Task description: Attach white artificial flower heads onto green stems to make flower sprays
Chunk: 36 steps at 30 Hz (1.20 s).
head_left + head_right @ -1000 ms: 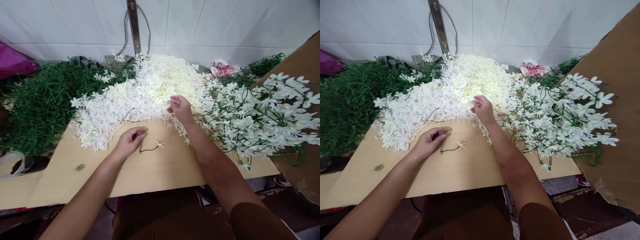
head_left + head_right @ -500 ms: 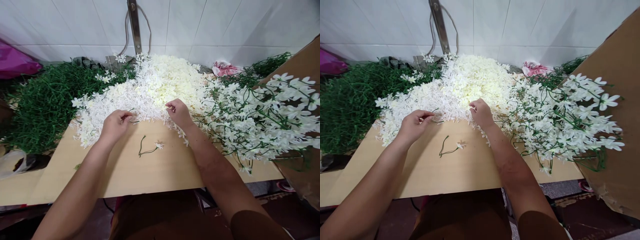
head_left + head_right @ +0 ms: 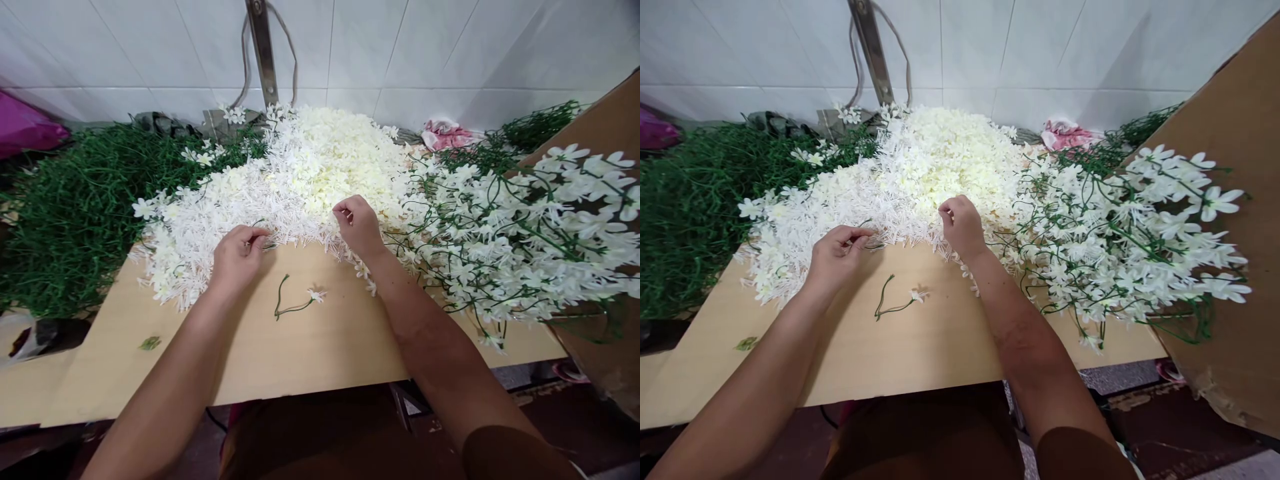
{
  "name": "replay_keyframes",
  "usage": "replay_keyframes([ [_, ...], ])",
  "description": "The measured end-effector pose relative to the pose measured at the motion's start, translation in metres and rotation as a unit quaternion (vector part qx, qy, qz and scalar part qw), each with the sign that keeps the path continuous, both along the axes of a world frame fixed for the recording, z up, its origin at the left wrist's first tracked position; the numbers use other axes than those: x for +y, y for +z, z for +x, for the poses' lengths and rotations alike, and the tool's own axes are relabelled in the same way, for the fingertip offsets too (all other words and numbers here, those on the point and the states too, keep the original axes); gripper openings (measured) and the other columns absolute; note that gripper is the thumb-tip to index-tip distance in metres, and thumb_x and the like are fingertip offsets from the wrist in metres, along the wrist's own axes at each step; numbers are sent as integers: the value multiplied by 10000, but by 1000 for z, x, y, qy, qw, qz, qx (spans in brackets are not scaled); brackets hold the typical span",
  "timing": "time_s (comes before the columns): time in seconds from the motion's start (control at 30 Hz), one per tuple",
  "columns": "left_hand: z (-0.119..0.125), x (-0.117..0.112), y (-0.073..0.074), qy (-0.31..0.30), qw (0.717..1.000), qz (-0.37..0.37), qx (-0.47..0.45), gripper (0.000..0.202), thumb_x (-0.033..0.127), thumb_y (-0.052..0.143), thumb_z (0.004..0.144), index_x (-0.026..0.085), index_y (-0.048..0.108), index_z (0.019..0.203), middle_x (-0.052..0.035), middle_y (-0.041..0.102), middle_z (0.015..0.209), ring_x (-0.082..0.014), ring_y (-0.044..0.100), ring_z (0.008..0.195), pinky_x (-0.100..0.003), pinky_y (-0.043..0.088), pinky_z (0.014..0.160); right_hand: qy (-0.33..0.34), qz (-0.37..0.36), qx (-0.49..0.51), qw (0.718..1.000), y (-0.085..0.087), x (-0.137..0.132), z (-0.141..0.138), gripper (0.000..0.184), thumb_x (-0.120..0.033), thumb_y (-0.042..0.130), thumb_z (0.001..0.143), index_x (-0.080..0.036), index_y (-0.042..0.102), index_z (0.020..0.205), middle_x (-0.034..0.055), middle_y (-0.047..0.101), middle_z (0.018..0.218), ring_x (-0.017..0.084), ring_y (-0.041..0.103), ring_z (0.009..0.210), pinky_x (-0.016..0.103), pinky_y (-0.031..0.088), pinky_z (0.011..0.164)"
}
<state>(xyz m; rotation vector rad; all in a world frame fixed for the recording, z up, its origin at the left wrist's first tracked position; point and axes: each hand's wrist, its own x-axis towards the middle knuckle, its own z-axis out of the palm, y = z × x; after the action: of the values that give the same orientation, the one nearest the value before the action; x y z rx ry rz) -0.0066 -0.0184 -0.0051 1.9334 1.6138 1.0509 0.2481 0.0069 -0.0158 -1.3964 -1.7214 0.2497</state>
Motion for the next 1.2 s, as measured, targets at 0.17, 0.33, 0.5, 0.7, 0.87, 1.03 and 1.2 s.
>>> replay_keyframes([
  [0.17,7,-1,5,-19,999,1,-32,178,257,574,820,186,731,865,-51,667,847,-168,578,774,-298,440,727,-11,-23,105,994,4,0,0,71,-164,503,809,-202,529,755,40,573,787,154,532,724,325,472,704],
  [0.33,27,0,8,-59,995,-28,-79,219,303,579,837,177,732,931,-63,694,912,-169,599,807,-308,458,765,45,-126,311,941,11,-2,-12,50,-192,541,810,-218,505,785,-59,487,596,85,463,520,254,441,557],
  [0.5,56,0,10,-81,983,-55,-154,324,280,650,789,171,694,1091,-56,695,932,-142,597,767,-289,477,750,114,-164,387,900,14,-9,-31,87,-218,613,757,-205,530,783,-84,515,540,66,490,450,233,459,502],
  [0.7,60,-1,1,-78,972,-75,-211,187,270,655,770,161,673,921,-34,650,822,-144,582,745,-279,463,712,181,-192,408,874,5,-16,-53,284,-383,752,688,-189,556,753,-58,583,603,64,541,499,246,515,540],
  [0.87,51,0,2,-56,979,-60,-189,83,226,643,755,172,590,721,15,562,688,-115,494,644,-256,394,636,183,-221,427,857,1,-17,-59,362,-419,806,625,-195,550,748,-70,587,602,62,545,479,253,529,531],
  [1.03,40,10,-3,-25,969,-78,-234,111,219,624,772,180,534,719,39,497,631,-97,438,582,-243,365,589,172,-227,446,849,-1,-16,-58,351,-432,800,651,-191,561,740,-75,546,574,62,539,487,265,552,548],
  [1.2,26,19,-8,81,980,8,-183,224,136,662,716,178,569,915,-32,569,908,-152,541,807,-295,450,735,157,-220,455,848,-3,-15,-57,329,-392,806,649,-195,563,751,-65,539,594,74,538,541,296,588,593],
])
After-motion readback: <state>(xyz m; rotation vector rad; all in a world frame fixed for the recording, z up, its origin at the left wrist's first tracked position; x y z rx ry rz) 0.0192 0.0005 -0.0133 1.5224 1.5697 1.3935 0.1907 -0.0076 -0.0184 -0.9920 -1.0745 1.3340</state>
